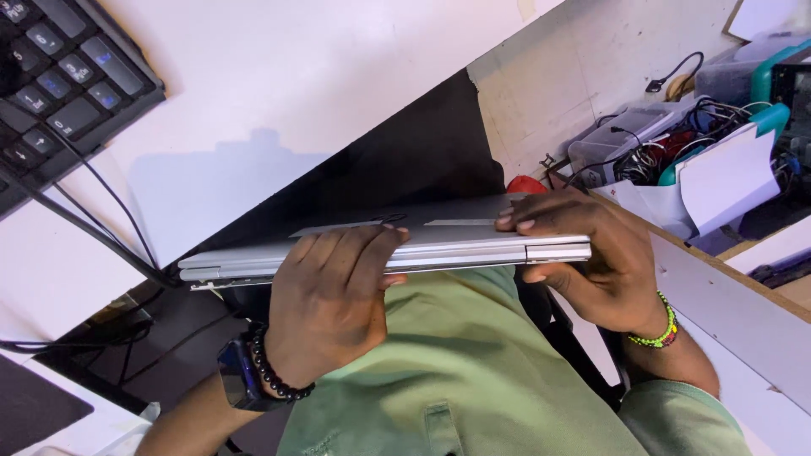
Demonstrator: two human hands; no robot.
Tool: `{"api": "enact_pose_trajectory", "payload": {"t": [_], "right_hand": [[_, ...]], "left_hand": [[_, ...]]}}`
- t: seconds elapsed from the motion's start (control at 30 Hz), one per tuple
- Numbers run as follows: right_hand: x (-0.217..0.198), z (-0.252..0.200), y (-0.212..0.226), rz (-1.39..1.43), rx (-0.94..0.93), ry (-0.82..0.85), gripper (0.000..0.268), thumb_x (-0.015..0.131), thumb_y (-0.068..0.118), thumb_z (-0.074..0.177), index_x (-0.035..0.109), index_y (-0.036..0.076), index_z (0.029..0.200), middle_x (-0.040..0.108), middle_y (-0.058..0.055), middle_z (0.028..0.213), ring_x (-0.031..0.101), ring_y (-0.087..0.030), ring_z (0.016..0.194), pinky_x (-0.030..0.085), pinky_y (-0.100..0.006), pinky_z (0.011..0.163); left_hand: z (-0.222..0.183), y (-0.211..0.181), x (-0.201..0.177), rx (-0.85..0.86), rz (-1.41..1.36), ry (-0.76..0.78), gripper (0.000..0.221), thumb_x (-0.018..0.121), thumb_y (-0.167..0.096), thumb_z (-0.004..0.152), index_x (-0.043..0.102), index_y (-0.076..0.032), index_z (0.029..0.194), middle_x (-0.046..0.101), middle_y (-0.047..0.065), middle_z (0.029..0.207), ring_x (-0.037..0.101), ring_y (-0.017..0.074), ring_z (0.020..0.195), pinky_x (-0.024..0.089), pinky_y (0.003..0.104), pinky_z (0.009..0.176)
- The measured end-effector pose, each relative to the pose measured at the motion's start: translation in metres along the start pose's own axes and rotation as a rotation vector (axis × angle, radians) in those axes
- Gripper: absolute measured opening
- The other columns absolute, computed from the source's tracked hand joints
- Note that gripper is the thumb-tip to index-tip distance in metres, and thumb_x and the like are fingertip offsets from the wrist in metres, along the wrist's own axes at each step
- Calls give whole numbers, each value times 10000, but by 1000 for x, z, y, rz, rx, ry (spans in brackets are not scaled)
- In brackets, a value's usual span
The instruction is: Removing and reattaching the back cover of a laptop and securing it with screws
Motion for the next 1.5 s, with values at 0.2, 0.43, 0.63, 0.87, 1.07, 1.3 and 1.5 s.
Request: {"api": "enact_pose_trajectory", "payload": {"t": [0.2,0.43,0.63,0.87,1.07,1.3,1.5], "right_hand": [[9,-3,-1,24,-75,5,337,757,138,857,550,-5,1083,713,-225,1076,748,-402,1101,656,-573,1080],[12,-17,-9,-51,-88,-73,444,847,128,762,524,8,1043,714,-220,987,780,-371,989,684,-488,931],[19,-24,-16,-67,-101,-156,467,873,103,774,498,60,1049,716,-195,1025,769,-290,991,649,-443,938],[20,-32,-22,-72,-26,-191,538,894,97,730,457,81,1042,700,-189,1041,740,-269,1037,615,-475,1082],[19,-29,-27,-80,-32,-235,527,883,176,739,451,101,1031,710,-171,1021,748,-252,996,622,-396,954],[17,-12,-23,-33,-67,-180,494,875,87,756,462,65,1026,698,-211,1010,742,-280,1000,663,-411,927],[9,3,-36,-19,-101,-153,511,900,43,759,475,32,1041,672,-217,981,762,-339,969,642,-361,784]], "left_hand": [[-3,-3,-5,-22,-83,-42,309,614,-258,1024,657,-36,1234,709,93,1187,693,263,1044,520,388,851],[-4,-6,0,7,-36,-198,231,608,-185,1030,706,-14,1152,741,100,1054,732,252,910,575,384,774],[-3,-11,2,-26,-17,-227,209,532,-89,965,700,-12,1061,716,99,984,705,260,876,549,382,780],[-5,-10,9,-78,-44,-315,247,537,0,806,708,-33,981,738,78,973,714,241,879,549,369,775],[-3,-13,12,-118,57,-303,264,547,-23,758,705,-60,967,688,60,891,657,237,826,517,360,754],[-4,4,2,-32,-35,-164,259,653,-271,1038,683,-38,1148,677,75,1001,667,251,863,527,382,754],[-25,39,-20,-8,87,74,434,633,-151,1010,582,-11,1418,674,117,1144,652,276,947,556,411,776]]}}
Point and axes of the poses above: each hand's wrist, its own z-axis towards the middle knuckle, its own x-axis out of the palm, y = z × x, the point moved 4 cm from there along z, towards the middle knuckle
